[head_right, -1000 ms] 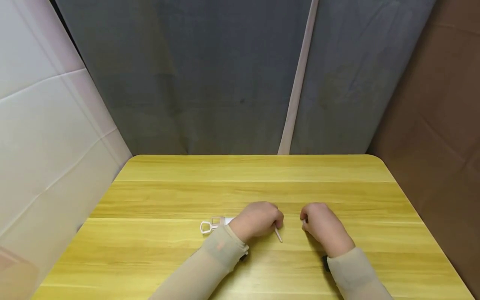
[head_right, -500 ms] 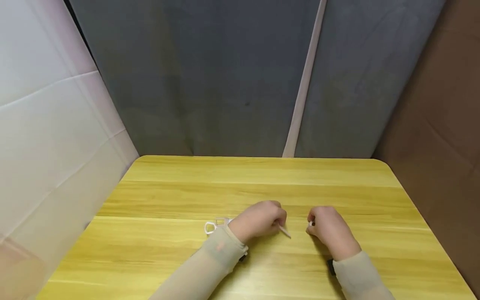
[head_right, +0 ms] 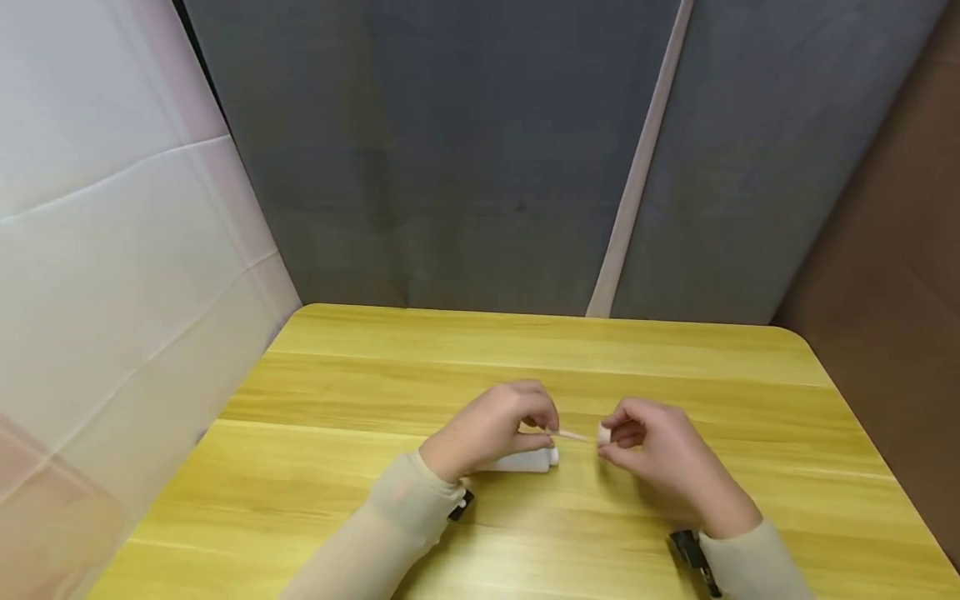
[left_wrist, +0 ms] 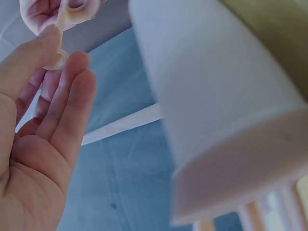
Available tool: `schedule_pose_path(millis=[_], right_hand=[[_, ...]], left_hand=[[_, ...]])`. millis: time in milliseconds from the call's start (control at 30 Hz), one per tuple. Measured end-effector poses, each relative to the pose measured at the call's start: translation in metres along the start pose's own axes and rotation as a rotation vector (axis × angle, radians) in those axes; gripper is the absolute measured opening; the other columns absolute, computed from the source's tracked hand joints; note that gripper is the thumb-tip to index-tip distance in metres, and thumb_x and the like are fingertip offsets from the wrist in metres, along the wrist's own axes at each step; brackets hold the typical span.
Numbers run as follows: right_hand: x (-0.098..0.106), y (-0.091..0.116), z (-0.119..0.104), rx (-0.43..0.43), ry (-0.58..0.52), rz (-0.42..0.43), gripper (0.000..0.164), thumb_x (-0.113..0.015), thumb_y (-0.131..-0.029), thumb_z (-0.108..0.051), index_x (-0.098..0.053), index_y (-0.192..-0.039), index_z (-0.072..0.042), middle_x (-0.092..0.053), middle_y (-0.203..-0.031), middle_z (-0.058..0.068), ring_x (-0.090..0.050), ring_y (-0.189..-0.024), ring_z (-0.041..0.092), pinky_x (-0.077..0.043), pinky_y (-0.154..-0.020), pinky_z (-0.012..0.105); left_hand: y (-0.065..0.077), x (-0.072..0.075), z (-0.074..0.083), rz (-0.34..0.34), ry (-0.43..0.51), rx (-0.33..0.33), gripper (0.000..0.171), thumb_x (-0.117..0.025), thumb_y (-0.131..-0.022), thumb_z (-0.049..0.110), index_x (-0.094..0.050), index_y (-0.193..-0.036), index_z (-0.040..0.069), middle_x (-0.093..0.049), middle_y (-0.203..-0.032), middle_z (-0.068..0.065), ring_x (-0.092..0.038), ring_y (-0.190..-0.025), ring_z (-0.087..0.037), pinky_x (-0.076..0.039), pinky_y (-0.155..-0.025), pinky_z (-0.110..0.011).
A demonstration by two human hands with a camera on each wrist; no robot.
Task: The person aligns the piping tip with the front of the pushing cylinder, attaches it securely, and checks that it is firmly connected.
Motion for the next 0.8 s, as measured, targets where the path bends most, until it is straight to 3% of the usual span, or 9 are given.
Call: schedule_pose_path(millis=[100, 200, 333, 567, 800], right_hand=[[0.0, 0.002, -0.006, 0.147, -0.065, 0.039, 0.043, -0.094, -0.072, 0.01, -0.073, -0.101, -0.013, -0.076, -0.097, -0.001, -0.073, -0.08, 0.006, -0.062, -0.069, 0.026], [0.0, 0.004, -0.01, 0.22, -0.112, 0.045, 0.048, -0.093, -0.07, 0.014, -0.072, -0.102, -0.015, -0.075, -0.1, 0.002, -0.074, -0.084, 0.008, -0.062, -0.071, 0.025], [0.0, 0.005, -0.013, 0.265, -0.125, 0.059, 0.052, -0.094, -0.069, 0.015, -0.071, -0.101, -0.019, -0.075, -0.104, -0.001, -0.074, -0.088, 0.01, -0.062, -0.073, 0.026], [0.001, 0.006, -0.014, 0.298, -0.09, 0.096, 0.053, -0.095, -0.065, 0.014, -0.073, -0.099, -0.02, -0.076, -0.103, -0.002, -0.073, -0.088, 0.01, -0.06, -0.075, 0.022], [0.001, 0.007, -0.018, 0.319, -0.047, 0.077, 0.054, -0.096, -0.066, 0.009, -0.075, -0.104, -0.023, -0.075, -0.105, -0.006, -0.071, -0.089, 0.008, -0.058, -0.079, 0.019]], left_hand=[[0.0, 0.004, 0.005, 0.018, 0.01, -0.021, 0.014, -0.089, -0.089, 0.009, -0.077, -0.097, 0.011, -0.07, -0.098, 0.001, -0.067, -0.09, -0.005, -0.052, -0.083, -0.012], [0.0, 0.006, 0.01, 0.032, 0.013, -0.055, 0.013, -0.088, -0.09, 0.01, -0.077, -0.098, 0.01, -0.07, -0.098, 0.0, -0.067, -0.09, -0.006, -0.053, -0.084, -0.012], [-0.002, 0.008, 0.014, 0.047, 0.024, -0.083, 0.013, -0.088, -0.09, 0.008, -0.077, -0.097, 0.009, -0.071, -0.098, -0.001, -0.068, -0.088, -0.009, -0.053, -0.083, -0.012], [-0.001, 0.009, 0.016, 0.044, -0.013, -0.065, 0.015, -0.089, -0.089, 0.008, -0.077, -0.096, 0.009, -0.07, -0.097, 0.0, -0.066, -0.087, -0.009, -0.051, -0.082, -0.01], [-0.006, -0.002, 0.024, 0.055, 0.014, -0.099, 0.026, -0.091, -0.087, 0.012, -0.065, -0.092, 0.01, -0.067, -0.091, 0.001, -0.063, -0.085, -0.006, -0.047, -0.081, -0.009]])
Point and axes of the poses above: each hand's wrist, its own y-axis away from the middle knuckle, its own x-axis out of the back of the hand, z = x × y, the point moved 2 cm from there along -y, towards the middle knuckle
